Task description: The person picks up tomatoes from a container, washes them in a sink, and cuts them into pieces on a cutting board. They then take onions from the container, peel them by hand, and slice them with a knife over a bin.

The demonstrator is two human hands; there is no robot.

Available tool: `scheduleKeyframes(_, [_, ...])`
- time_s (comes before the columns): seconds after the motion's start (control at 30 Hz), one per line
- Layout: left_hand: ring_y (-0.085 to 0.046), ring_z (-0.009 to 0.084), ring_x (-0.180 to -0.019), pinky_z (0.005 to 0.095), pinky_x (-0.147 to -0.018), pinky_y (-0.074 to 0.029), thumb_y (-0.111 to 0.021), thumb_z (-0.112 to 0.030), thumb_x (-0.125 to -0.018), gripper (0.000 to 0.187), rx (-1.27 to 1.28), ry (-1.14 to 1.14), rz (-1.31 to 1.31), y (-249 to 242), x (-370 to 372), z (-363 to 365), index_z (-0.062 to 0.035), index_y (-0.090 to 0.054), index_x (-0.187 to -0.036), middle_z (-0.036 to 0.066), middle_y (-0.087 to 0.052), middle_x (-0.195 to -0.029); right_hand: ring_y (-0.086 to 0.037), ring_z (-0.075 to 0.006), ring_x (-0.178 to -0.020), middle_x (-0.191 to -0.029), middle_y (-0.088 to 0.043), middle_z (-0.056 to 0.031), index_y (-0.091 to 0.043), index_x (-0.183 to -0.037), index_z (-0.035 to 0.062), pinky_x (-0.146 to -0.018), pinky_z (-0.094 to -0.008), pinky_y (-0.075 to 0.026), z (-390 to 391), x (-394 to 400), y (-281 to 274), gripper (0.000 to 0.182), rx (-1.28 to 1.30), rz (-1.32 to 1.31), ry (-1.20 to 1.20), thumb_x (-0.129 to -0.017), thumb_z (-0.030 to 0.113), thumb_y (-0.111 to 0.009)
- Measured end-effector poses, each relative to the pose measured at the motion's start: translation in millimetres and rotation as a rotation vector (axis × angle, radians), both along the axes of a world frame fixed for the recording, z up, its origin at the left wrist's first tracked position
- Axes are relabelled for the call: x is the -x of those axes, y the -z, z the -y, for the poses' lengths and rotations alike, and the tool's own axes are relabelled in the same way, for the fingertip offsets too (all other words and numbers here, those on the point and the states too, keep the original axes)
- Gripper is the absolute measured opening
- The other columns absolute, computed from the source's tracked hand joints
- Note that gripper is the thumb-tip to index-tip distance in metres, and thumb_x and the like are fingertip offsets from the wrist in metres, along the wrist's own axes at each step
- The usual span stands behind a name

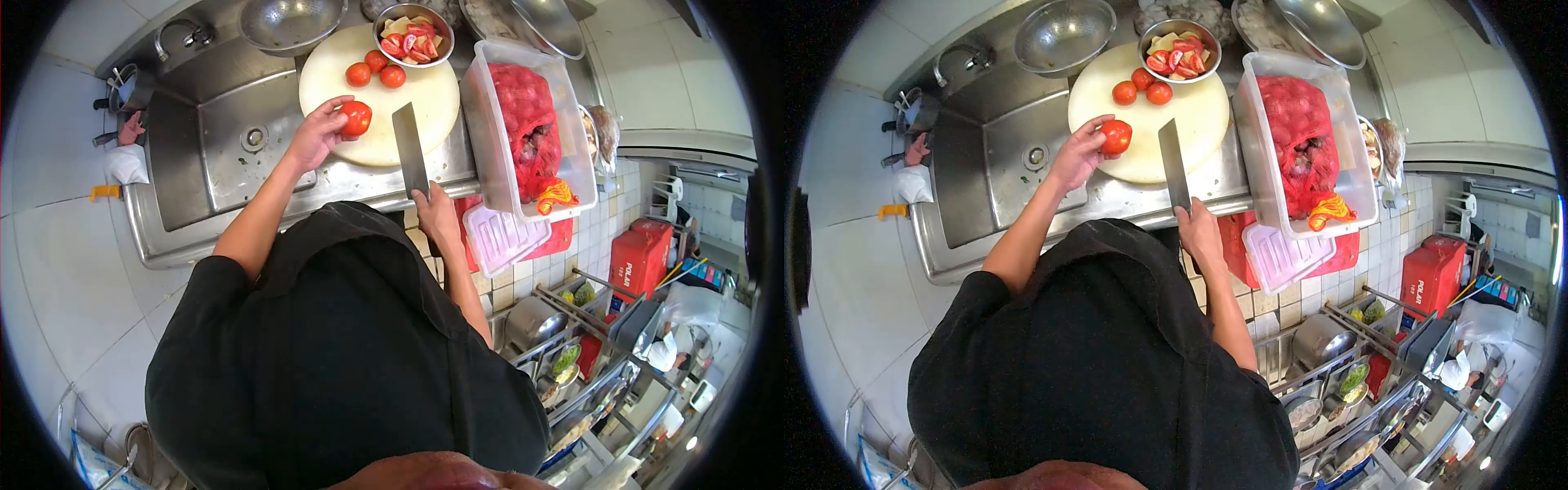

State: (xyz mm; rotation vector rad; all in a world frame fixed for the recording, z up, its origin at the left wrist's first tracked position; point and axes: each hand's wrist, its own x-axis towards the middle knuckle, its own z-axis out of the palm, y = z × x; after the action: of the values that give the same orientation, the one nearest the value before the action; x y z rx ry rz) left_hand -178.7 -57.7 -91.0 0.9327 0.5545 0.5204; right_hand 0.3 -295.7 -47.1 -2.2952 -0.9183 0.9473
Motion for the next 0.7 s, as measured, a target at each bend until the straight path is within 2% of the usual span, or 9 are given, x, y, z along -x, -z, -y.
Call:
scheduleKeyframes(0.03, [-0.062, 0.0271, -0.121, 0.0373, -0.1, -0.053, -0.068, -0.017, -0.094, 0.054, -0.174, 0.006, -0.115, 3.4, -0.6, 3.7, -0.0056, -0.05, -0.144, 0.018, -0.056, -0.139, -0.062, -0.0504, -0.104, -0.104, -0.067, -0.0323, -0.062, -0.114, -0.0046, -0.087, -0.0521, -0.049, -1.9, 1.4, -6.2, 0.035, -0.001, 0.001, -0.006, -0.097, 0.026, -0.06])
scheduleKeyframes(0.07, [-0.06, 0.0293, -0.124, 0.038, -0.105, -0.05, -0.076, -0.012, -0.086, 0.058, -0.351, 0.083, -0.264, 10.4, -1.4, 4.2, -0.0052, -0.054, -0.14, 0.018, -0.059, -0.137, -0.062, -0.0505, -0.104, -0.103, -0.067, -0.0325, -0.062, -0.114, -0.0045, -0.087, -0.0523, -0.049, -4.5, 3.0, -12.0, 0.034, 0.0, 0.002, -0.014, -0.097, 0.025, -0.06])
scheduleKeyframes(0.17, [-0.061, 0.0351, -0.12, 0.0407, -0.104, -0.05, -0.08, -0.012, -0.079, 0.061, -1.124, 0.063, -0.389, 31.1, -2.0, 17.3, -0.0081, -0.056, -0.135, 0.019, -0.062, -0.131, -0.062, -0.0529, -0.099, -0.097, -0.066, -0.0336, -0.062, -0.109, -0.0029, -0.082, -0.0555, -0.049, -4.0, 13.2, -16.3, 0.031, -0.068, 0.058, -0.043, -0.098, 0.025, -0.06])
scheduleKeyframes(0.2, [-0.059, 0.0388, -0.121, 0.0415, -0.106, -0.048, -0.081, -0.012, -0.077, 0.06, -0.987, 0.039, -0.472, 22.3, -2.3, 23.6, -0.0062, -0.057, -0.131, 0.02, -0.06, -0.133, -0.062, -0.0532, -0.097, -0.094, -0.066, -0.0336, -0.062, -0.108, -0.0025, -0.081, -0.0565, -0.048, -6.7, 18.0, -25.3, 0.03, -0.069, 0.082, -0.053, -0.098, 0.026, -0.06])
scheduleKeyframes(0.3, [-0.054, 0.0338, -0.129, 0.0398, -0.11, -0.044, -0.081, -0.013, -0.077, 0.06, -1.087, -0.13, -0.491, 22.1, 0.0, 31.0, -0.0051, -0.058, -0.132, 0.017, -0.058, -0.135, -0.062, -0.0545, -0.087, -0.084, -0.064, -0.0334, -0.06, -0.102, -0.001, -0.075, -0.0597, -0.047, -11.2, 23.8, -30.6, 0.028, -0.111, 0.108, -0.1, -0.099, 0.027, -0.059])
scheduleKeyframes(0.5, [-0.057, 0.0342, -0.118, 0.042, -0.101, -0.047, -0.078, -0.014, -0.08, 0.044, -1.187, -0.028, -0.471, 9.2, 4.6, 28.1, -0.0028, -0.063, -0.12, 0.016, -0.06, -0.12, -0.063, -0.0537, -0.082, -0.077, -0.064, -0.0316, -0.058, -0.099, -0.0001, -0.072, -0.0601, -0.049, -34.3, 32.4, -45.5, 0.028, -0.027, 0.174, -0.223, -0.1, 0.027, -0.056])
scheduleKeyframes(0.7, [-0.058, 0.0347, -0.112, 0.0414, -0.096, -0.049, -0.077, -0.014, -0.077, 0.041, -1.206, -0.075, -0.422, 16.3, 2.9, 26.2, -0.0039, -0.064, -0.114, 0.015, -0.06, -0.116, -0.066, -0.051, -0.077, -0.076, -0.066, -0.0303, -0.057, -0.1, -0.0006, -0.072, -0.0604, -0.051, -36.9, 41.8, -41.5, 0.024, -0.017, 0.309, -0.313, -0.1, 0.023, -0.054])
